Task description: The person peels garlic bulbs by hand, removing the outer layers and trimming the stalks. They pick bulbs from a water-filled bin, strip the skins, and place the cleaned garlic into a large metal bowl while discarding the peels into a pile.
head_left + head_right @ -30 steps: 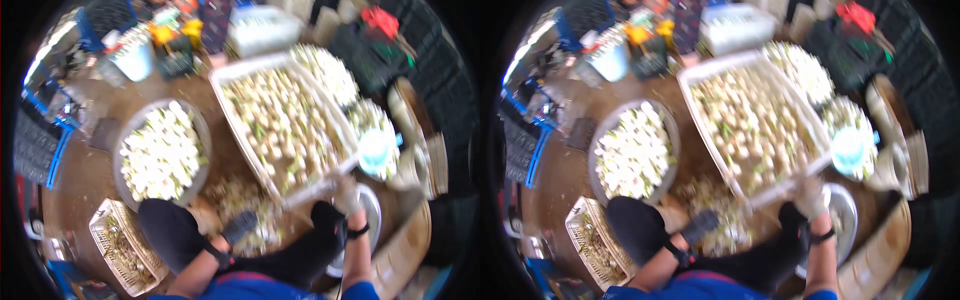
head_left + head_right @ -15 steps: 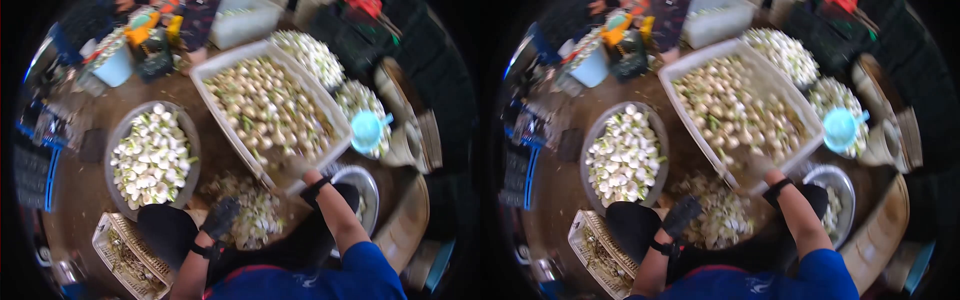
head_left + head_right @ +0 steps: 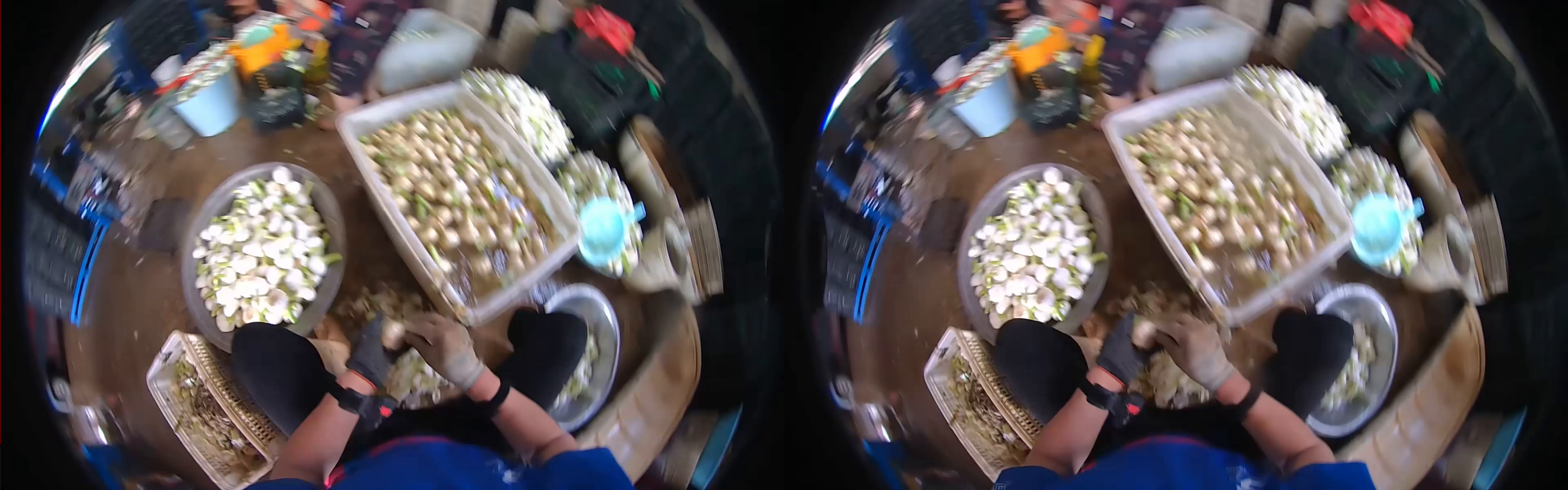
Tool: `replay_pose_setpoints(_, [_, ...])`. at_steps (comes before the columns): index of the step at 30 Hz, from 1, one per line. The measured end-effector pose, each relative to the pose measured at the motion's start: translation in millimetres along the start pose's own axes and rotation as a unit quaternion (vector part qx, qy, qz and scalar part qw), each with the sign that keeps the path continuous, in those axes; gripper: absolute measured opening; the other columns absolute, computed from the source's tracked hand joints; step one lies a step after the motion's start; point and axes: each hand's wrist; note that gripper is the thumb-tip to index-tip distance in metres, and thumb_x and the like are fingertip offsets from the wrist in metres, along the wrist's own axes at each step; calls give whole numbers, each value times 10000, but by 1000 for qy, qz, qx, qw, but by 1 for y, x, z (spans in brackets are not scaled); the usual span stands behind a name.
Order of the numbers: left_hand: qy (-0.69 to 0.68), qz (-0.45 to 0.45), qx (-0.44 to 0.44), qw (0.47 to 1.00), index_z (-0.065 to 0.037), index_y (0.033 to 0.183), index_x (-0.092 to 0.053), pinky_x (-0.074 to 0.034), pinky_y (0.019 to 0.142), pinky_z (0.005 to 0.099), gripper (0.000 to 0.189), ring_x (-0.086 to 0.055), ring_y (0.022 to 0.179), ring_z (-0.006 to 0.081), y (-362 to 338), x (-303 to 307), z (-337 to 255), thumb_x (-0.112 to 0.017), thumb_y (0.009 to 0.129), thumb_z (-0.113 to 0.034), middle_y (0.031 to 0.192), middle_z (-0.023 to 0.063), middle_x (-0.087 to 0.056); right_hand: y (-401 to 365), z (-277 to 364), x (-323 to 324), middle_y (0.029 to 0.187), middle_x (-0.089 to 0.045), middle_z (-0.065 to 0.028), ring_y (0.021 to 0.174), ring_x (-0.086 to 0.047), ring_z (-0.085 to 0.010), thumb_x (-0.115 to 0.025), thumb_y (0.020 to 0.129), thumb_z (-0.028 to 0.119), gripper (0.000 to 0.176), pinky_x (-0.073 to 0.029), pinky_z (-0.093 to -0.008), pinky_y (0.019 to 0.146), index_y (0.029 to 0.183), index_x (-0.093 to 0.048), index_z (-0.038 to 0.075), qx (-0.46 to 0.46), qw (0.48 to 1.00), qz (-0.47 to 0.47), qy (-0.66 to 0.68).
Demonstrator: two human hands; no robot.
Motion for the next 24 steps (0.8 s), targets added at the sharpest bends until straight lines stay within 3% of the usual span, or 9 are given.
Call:
replay_pose_setpoints(3, [-183, -19, -4, 983, -67, 1092, -555, -511, 914, 397, 242, -603, 1039, 248, 33, -21, 77, -629, 910, -207, 1109, 131, -617, 36, 10, 15, 927, -700, -90, 834, -682, -282, -718, 777, 117, 98, -547, -351, 725, 865, -709, 72, 38, 999, 5, -29])
replay_pose_setpoints(4, [-482, 22, 85, 872, -54, 1163, -543, -485, 979, 432, 337, -586, 1076, 256, 56, -30, 98, -492, 987, -338, 1160, 137, -594, 47, 16, 21, 918, -702, -106, 817, -687, -284, -718, 768, 96, 103, -546, -348, 725, 861, -702, 54, 23, 999, 15, -30])
replay_pose_setpoints(7, [-641, 46, 184, 744, -42, 1200, -546, -469, 999, 449, 502, -576, 1104, 262, 79, 0, 8, -387, 1001, -474, 1175, 133, -595, 93, 17, 32, 912, -704, -126, 799, -691, -285, -709, 764, 70, 102, -547, -341, 722, 861, -700, 37, 79, 996, -27, 6])
replay_pose_setpoints(11, [-516, 6, 175, 839, -39, 1207, -548, -523, 919, 407, 496, -608, 1060, 234, 121, 27, -30, -373, 1009, -460, 1167, 107, -616, 141, -3, 42, 967, -697, -100, 792, -674, -309, -685, 793, 88, 84, -541, -363, 701, 869, -686, 51, 110, 994, -25, 5])
replay_pose_setpoints(12, [-282, 66, 13, 957, -52, 1207, -548, -550, 863, 384, 478, -633, 1003, 215, 139, 27, 0, -403, 999, -458, 1136, 80, -625, 146, -12, 43, 947, -691, -109, 781, -672, -313, -681, 782, 70, 111, -541, -373, 685, 890, -659, 55, 117, 993, -24, -4])
replay_pose_setpoints(16, [-472, 43, 188, 860, -74, 1174, -575, -558, 799, 343, 428, -644, 922, 178, 140, 25, -69, -468, 976, -438, 1038, 65, -641, 154, -40, 39, 905, -664, -131, 734, -654, -316, -665, 747, 24, 184, -533, -392, 630, 904, -584, 77, 136, 987, -77, -35])
replay_pose_setpoints(18, [-469, 56, 153, 868, -65, 1142, -590, -568, 750, 317, 409, -662, 855, 171, 144, 31, -79, -499, 965, -423, 983, 70, -652, 155, -36, 52, 938, -673, -85, 771, -650, -195, -623, 844, 55, 103, -517, -319, 682, 943, -598, 38, -48, 987, 8, 155])
replay_pose_setpoints(22, [-455, 66, 52, 886, -52, 1178, -558, -595, 720, 350, 408, -681, 872, 236, 154, 35, -86, -482, 988, -405, 989, 109, -648, 158, -48, 59, 959, -653, -58, 828, -600, -89, -580, 927, 92, 134, -490, -253, 791, 989, -597, -25, -254, 805, -23, 535])
replay_pose_setpoints(24, [-603, 105, 147, 777, -62, 1207, -535, -588, 756, 356, 403, -675, 874, 269, 153, 41, -81, -493, 986, -395, 956, 133, -637, 153, -41, 64, 965, -664, -66, 850, -611, -99, -607, 915, 97, 144, -497, -261, 790, 997, -613, -21, -207, 880, -40, 426])
Point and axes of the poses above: each hand's wrist, its own y-axis towards the middle knuckle, its own x-axis out of the back of the hand, z = x × y
